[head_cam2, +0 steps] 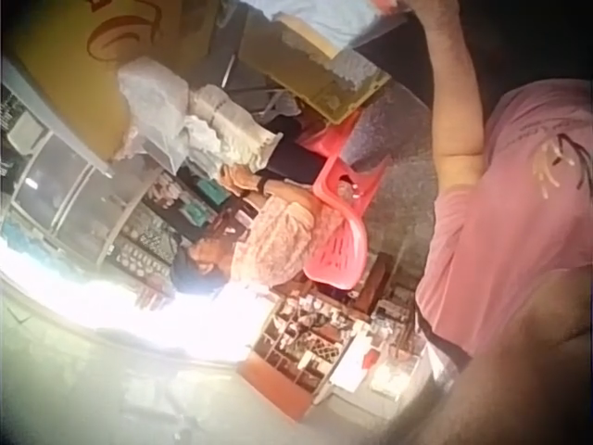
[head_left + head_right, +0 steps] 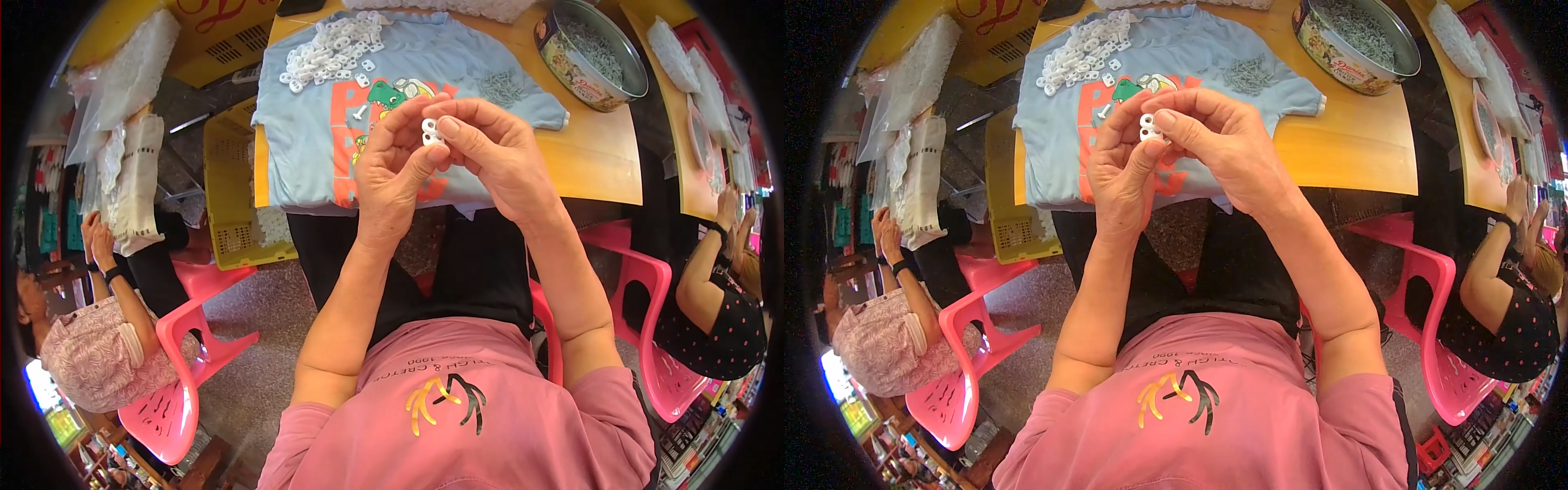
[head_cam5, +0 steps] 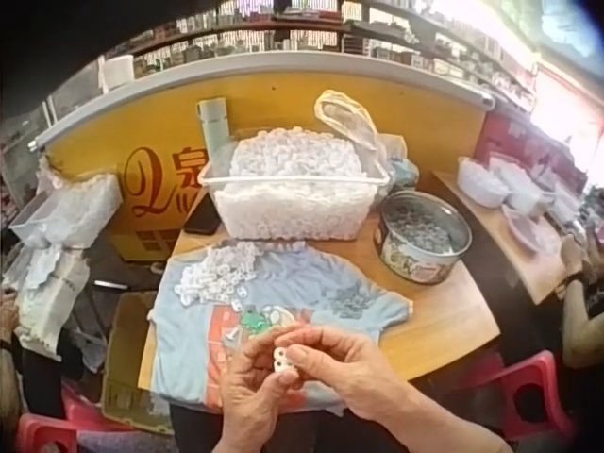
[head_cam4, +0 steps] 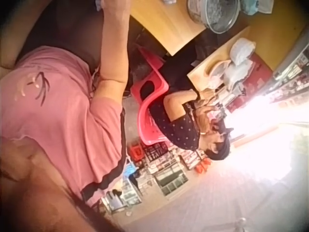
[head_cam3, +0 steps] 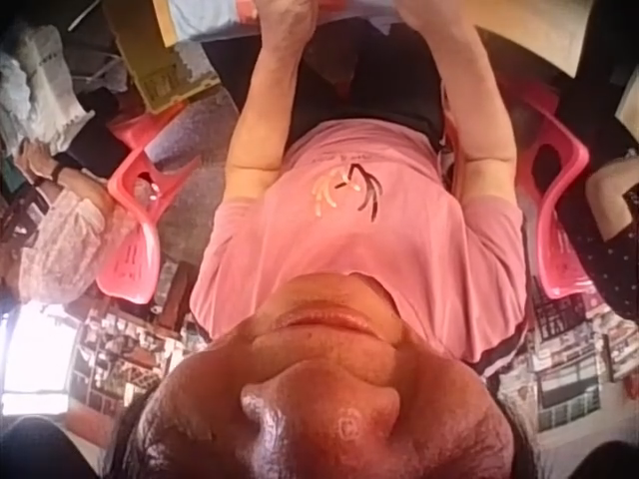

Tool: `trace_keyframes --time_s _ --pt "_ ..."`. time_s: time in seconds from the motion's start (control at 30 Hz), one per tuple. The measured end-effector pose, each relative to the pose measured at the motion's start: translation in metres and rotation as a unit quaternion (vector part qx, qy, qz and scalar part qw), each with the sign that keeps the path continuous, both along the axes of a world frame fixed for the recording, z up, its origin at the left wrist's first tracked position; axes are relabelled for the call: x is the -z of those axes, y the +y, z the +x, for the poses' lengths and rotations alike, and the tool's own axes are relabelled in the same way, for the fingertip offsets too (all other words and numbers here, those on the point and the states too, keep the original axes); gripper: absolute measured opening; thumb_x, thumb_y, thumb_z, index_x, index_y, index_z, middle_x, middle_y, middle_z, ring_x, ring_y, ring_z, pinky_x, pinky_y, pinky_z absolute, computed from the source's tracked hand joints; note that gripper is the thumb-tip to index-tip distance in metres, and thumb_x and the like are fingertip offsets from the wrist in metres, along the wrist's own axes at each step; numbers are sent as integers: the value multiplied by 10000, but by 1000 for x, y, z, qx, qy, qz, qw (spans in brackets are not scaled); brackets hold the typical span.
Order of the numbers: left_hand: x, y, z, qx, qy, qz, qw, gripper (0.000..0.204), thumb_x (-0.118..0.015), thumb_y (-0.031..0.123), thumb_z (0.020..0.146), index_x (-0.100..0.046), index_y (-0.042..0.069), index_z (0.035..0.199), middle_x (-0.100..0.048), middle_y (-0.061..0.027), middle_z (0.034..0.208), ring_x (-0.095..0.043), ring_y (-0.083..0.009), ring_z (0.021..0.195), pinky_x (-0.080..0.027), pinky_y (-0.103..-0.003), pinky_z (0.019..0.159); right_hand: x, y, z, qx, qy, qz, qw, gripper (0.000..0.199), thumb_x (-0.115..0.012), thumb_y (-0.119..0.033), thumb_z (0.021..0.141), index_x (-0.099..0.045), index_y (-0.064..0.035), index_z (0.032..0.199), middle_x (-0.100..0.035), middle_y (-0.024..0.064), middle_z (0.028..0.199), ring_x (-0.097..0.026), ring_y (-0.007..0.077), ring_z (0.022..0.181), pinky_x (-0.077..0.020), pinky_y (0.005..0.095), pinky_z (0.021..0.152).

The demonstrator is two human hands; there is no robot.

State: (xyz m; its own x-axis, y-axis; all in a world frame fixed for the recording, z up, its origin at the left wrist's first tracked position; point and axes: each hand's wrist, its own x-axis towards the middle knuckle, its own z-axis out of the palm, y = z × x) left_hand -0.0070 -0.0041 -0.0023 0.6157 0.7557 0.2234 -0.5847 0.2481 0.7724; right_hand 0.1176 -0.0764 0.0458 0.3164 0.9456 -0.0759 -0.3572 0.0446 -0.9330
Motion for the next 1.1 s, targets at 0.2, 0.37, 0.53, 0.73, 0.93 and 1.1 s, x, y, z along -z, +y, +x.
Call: trace_keyframes --time_s 0.2,0.37,0.53,0.73,0.93,1.1 --pt "-2 -1 1 -9 -3 9 1000 444 -694 49 894 -543 2 1309 -600 -120 1305 -604 -164 1118 -529 -287 894 0 0 0 -16 -10 13 1000 253 -619 -161 974 -663 -7 1169 -672 35 990 -614 89 849 -526 256 782" --pt "-2 -2 -2 -3 0 2 1000 400 -691 48 894 -568 -9 1270 -601 -138 1299 -603 -188 1139 -523 -328 965 0 -1 -1 -21 -35 6 999 237 -619 -161 973 -671 -5 1144 -673 31 1003 -619 94 874 -522 248 782" --pt "0 0 -5 24 -16 -9 1000 354 -683 10 888 -589 -12 1228 -627 -153 1257 -610 -204 1139 -524 -341 969 -1 -3 -2 -18 -28 10 999 220 -626 -154 967 -677 5 1110 -662 25 1035 -610 100 927 -511 260 824" --pt "-11 -2 -4 10 44 -24 999 354 -681 -25 878 -600 -19 1222 -620 -164 1272 -612 -205 1145 -508 -335 989 3 -2 6 -25 -38 18 999 216 -638 -157 961 -666 6 1099 -652 30 1046 -602 115 974 -502 281 877" --pt "-5 -2 -3 7 37 14 999 354 -679 -36 877 -608 -14 1224 -619 -155 1275 -606 -196 1156 -502 -319 991 2 -7 10 -42 -40 6 998 177 -649 -167 958 -657 -23 1061 -635 12 1021 -586 102 970 -481 262 844" --pt "-4 -4 -2 15 23 1 1000 364 -686 -23 878 -605 -12 1233 -624 -146 1271 -606 -189 1154 -500 -313 986 7 -11 5 -30 -19 25 999 168 -646 -159 959 -651 -32 1070 -631 6 1004 -581 97 972 -464 260 855"
